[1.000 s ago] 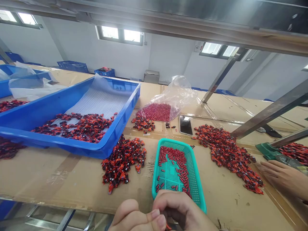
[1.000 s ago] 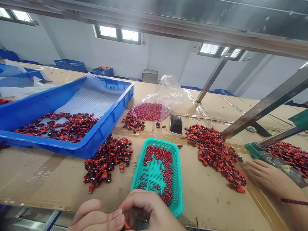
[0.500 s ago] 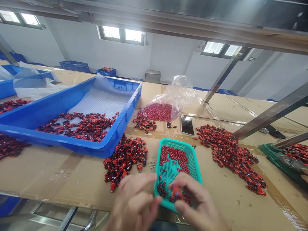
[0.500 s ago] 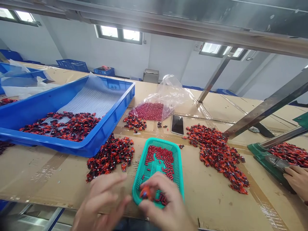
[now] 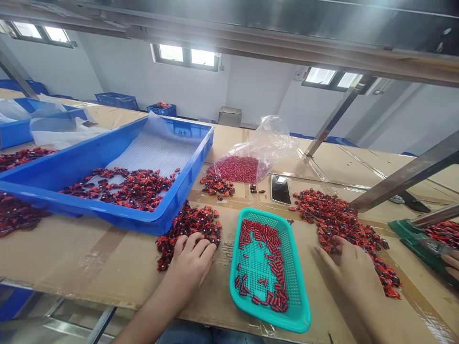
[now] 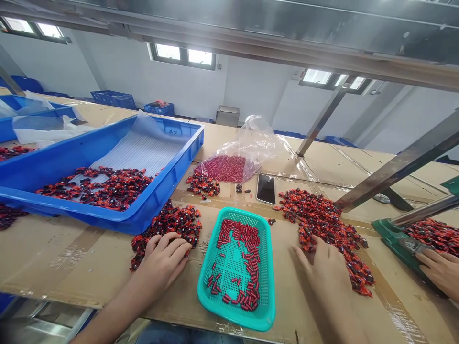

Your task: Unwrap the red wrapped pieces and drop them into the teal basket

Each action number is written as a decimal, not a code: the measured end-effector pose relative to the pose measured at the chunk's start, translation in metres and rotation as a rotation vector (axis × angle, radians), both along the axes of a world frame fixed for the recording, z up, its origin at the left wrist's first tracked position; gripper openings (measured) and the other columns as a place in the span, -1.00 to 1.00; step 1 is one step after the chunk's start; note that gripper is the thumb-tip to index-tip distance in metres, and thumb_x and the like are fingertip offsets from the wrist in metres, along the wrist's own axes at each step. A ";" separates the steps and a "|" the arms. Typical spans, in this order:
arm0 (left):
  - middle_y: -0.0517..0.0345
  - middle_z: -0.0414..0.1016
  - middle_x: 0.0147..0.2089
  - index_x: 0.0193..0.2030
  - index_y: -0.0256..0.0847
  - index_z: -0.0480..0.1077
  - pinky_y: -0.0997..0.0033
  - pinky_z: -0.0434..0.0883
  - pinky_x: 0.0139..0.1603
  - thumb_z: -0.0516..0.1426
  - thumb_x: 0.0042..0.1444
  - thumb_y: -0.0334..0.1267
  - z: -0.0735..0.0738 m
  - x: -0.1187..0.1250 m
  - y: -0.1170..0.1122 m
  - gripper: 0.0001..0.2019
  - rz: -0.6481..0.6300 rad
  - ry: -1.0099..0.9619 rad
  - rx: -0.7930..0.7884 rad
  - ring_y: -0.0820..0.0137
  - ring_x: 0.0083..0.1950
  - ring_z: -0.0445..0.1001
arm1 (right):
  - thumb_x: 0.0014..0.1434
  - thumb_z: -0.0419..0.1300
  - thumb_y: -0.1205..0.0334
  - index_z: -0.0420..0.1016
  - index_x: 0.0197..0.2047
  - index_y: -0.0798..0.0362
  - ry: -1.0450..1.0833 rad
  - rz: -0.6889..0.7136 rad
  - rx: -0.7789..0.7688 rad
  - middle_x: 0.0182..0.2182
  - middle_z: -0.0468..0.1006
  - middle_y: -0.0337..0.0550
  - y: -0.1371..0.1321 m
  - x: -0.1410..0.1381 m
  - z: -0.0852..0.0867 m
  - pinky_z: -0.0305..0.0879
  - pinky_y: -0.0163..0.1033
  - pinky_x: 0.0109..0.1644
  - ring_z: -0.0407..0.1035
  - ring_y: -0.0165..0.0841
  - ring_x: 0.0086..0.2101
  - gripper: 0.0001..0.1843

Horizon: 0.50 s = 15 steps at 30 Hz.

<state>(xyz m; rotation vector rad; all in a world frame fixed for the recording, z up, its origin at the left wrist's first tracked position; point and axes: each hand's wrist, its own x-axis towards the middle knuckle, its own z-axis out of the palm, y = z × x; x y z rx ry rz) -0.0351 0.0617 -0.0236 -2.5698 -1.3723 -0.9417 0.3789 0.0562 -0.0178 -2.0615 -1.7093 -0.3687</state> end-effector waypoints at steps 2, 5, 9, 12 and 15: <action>0.08 0.65 -0.07 -0.04 -0.12 0.46 0.05 0.19 0.15 0.07 0.40 -0.48 0.005 0.000 -0.002 -0.80 -0.030 -0.058 0.000 0.10 0.05 0.54 | 0.40 -0.14 -0.34 0.51 0.01 0.12 0.008 0.124 0.042 -0.20 0.66 0.20 -0.007 -0.021 0.004 0.48 0.09 -0.04 0.56 0.03 -0.17 -0.28; 0.04 0.58 0.03 0.06 -0.10 0.42 0.25 0.40 0.10 0.02 0.42 -0.47 0.016 0.000 -0.010 -0.76 -0.081 -0.186 -0.025 0.27 0.05 0.57 | 0.52 -0.05 -0.07 0.51 0.05 -0.01 -0.066 0.482 0.019 -0.11 0.67 0.02 -0.016 -0.064 0.010 0.46 -0.11 -0.01 0.57 -0.16 -0.10 -0.58; 0.01 0.52 0.05 0.05 -0.11 0.40 0.52 0.55 -0.05 0.07 0.43 -0.37 0.029 0.000 -0.021 -0.85 -0.101 -0.328 -0.095 0.40 0.00 0.63 | 0.43 0.09 0.35 0.56 0.00 0.02 -0.287 0.681 -0.035 -0.16 0.69 -0.06 -0.013 -0.108 0.011 0.38 -0.10 -0.09 0.57 -0.16 -0.18 -0.78; 0.06 0.54 0.09 0.02 -0.05 0.48 0.57 0.55 0.08 0.13 0.41 -0.36 0.033 0.000 -0.026 -0.84 -0.121 -0.466 -0.159 0.41 0.10 0.63 | 0.25 0.15 0.57 0.58 -0.27 0.03 -0.341 0.645 -0.058 -0.36 0.66 -0.11 -0.005 -0.119 0.010 0.31 -0.08 -0.20 0.53 -0.13 -0.33 -0.73; 0.15 0.60 0.05 -0.06 0.00 0.52 0.61 0.54 0.11 0.13 0.37 -0.44 0.031 0.001 -0.029 -0.77 -0.151 -0.614 -0.192 0.45 0.12 0.64 | 0.12 0.13 0.67 0.52 -0.43 0.04 -0.374 0.628 -0.056 -0.49 0.60 -0.10 0.001 -0.122 0.007 0.24 -0.07 -0.29 0.49 -0.11 -0.43 -0.66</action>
